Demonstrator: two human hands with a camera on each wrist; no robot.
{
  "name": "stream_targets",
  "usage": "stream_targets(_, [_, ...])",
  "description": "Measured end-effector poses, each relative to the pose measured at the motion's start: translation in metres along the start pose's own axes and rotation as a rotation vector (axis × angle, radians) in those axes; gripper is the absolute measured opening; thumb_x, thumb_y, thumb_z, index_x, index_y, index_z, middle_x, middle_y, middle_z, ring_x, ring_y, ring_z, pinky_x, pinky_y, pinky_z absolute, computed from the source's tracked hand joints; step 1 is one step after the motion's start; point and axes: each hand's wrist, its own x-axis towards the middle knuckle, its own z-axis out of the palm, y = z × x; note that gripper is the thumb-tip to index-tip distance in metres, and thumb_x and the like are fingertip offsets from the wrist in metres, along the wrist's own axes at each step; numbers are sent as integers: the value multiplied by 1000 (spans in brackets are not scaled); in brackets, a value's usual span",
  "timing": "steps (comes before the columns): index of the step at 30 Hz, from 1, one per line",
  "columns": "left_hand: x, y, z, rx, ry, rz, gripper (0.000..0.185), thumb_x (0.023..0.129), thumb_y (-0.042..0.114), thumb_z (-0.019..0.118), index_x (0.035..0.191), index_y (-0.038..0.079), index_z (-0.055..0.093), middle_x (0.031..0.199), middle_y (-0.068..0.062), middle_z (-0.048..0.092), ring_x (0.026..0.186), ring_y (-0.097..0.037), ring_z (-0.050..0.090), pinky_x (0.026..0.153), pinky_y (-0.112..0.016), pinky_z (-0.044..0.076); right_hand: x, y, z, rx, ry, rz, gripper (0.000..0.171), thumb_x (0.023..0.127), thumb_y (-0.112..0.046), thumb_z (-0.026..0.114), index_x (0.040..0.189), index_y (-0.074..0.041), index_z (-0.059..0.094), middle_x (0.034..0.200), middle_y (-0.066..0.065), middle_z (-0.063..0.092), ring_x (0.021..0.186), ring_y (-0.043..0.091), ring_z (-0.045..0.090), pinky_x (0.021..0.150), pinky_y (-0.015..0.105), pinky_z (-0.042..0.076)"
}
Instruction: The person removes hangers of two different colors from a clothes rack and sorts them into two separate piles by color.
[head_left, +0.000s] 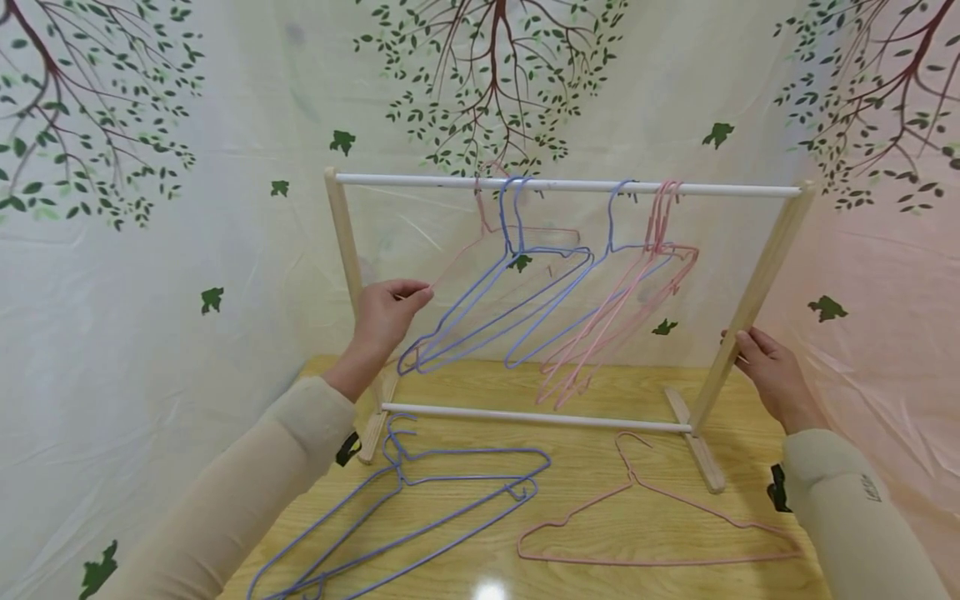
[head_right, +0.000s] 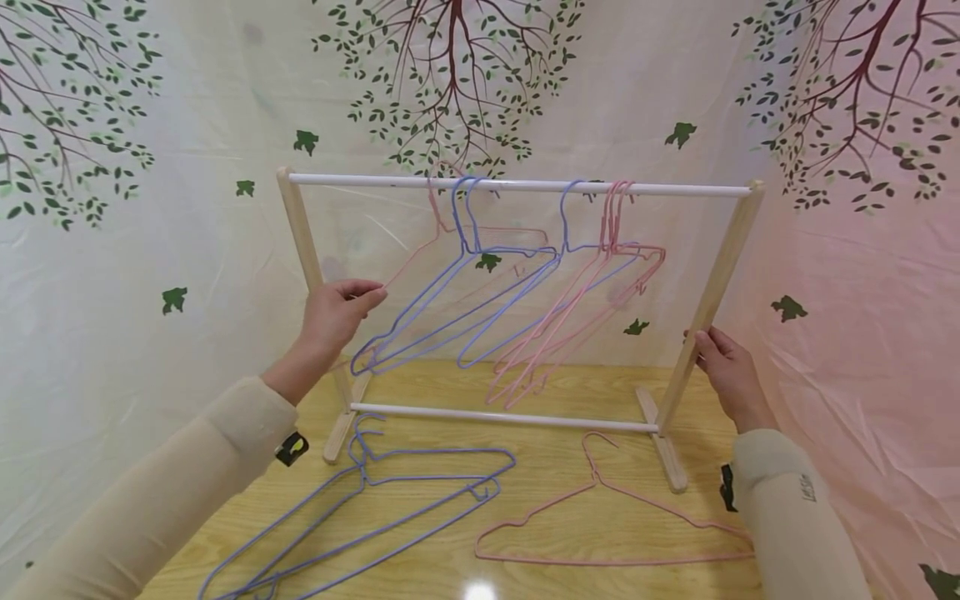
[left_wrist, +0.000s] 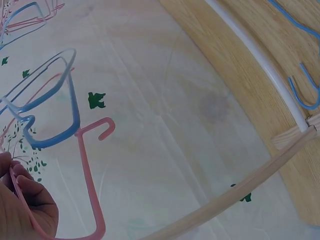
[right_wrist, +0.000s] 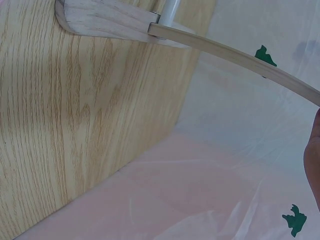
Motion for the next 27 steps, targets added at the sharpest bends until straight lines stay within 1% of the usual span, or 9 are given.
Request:
stream_targets(2, [0,-1,-4,-6,13,-4,21,90,19,74,101,1,77,77,-1,65,66,-8,50,55,-21,39,-1,0,0,-18,3,12,69,103,-31,51,155,3,20,113,-16,60,102,-8,56,104,24,33])
stream_targets(5, [1,-3,-11,1,33,-7,22,91,21,74,102,3,78,77,1,65,67,-10,51,55,-22,39,0,-1,0,-18,2,16,69,103,-31,51,155,2,20,114,-16,60,102,-8,56,107,28,29])
stream_targets(10, [3,-9,-19,23,76,12,22,90,21,75,102,2,78,75,4,66,66,-6,51,56,-20,40,0,-2,1,-28,4,10,71,102,-32,51,155,4,20,113,-16,60,101,-8,56,103,23,35])
stream_targets(12, [3,-9,-22,18,86,15,22,90,20,75,101,2,78,73,3,66,61,-5,51,54,-19,40,0,-2,1,-28,4,9,72,102,-32,51,155,5,19,113,-16,60,101,-8,56,101,21,37])
stream_targets(17, [1,-12,-31,3,97,20,21,90,19,74,101,2,78,75,0,67,56,-4,51,50,-18,41,0,-2,0,-23,-3,16,73,103,-32,50,155,6,16,112,-17,60,101,-9,56,101,21,37])
stream_targets(22, [-3,-18,-41,15,107,16,22,91,18,74,104,1,77,83,-3,70,64,-3,54,55,-16,44,0,-1,0,-35,-6,20,73,103,-32,50,155,6,17,112,-18,60,100,-9,56,102,21,36])
stream_targets(27, [-6,-29,-51,40,123,21,23,91,19,74,105,0,76,87,-7,71,68,-2,56,58,-15,44,-1,-2,1,-37,-4,19,72,102,-32,50,155,6,18,112,-17,60,101,-9,56,103,23,35])
